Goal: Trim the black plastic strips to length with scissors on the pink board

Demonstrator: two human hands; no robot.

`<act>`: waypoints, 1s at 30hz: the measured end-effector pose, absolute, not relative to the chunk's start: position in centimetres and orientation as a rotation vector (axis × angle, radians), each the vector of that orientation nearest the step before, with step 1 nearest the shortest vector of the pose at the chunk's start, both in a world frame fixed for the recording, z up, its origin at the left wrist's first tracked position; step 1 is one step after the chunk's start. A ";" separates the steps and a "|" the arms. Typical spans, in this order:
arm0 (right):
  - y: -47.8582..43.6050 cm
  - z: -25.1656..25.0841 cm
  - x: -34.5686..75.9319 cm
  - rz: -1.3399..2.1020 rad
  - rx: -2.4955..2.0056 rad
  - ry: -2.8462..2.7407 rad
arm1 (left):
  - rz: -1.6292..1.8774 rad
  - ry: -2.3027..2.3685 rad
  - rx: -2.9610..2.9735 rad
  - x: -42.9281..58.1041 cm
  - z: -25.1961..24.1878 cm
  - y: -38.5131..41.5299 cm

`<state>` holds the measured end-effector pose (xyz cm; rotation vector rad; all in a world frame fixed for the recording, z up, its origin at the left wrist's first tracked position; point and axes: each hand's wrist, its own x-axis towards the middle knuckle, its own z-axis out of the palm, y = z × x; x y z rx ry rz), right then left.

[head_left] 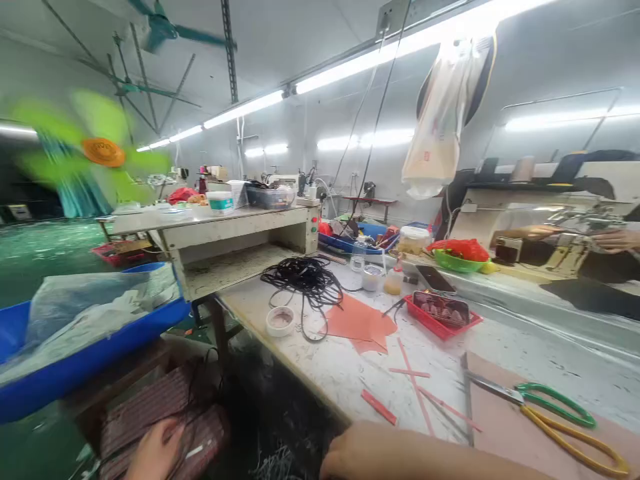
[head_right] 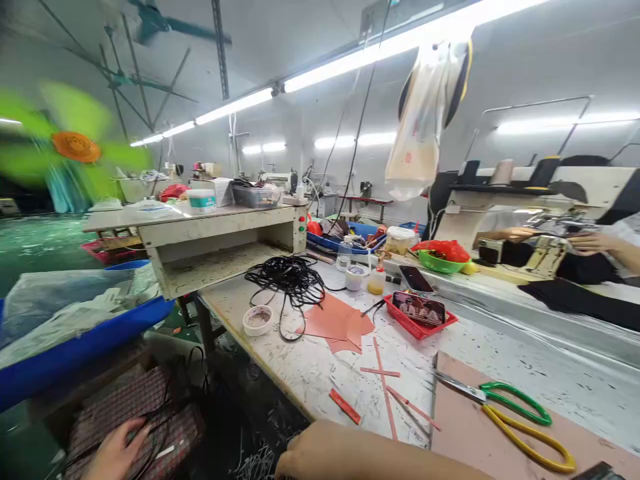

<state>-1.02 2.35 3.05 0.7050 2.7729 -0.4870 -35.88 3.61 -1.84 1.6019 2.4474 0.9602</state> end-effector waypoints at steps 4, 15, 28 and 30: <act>6.9 6.0 2.7 -0.496 1.277 2.728 | 1.048 2.195 1.924 -29.2 -0.6 11.9; 23.7 2.0 3.6 -0.153 1.924 2.655 | 0.711 1.803 2.500 -12.8 4.7 27.8; 26.7 -6.4 3.7 0.275 2.023 2.990 | 0.145 1.583 2.870 -3.7 3.3 41.3; 27.0 -6.6 3.8 0.293 2.033 3.003 | 0.127 1.571 2.872 -3.4 3.1 42.3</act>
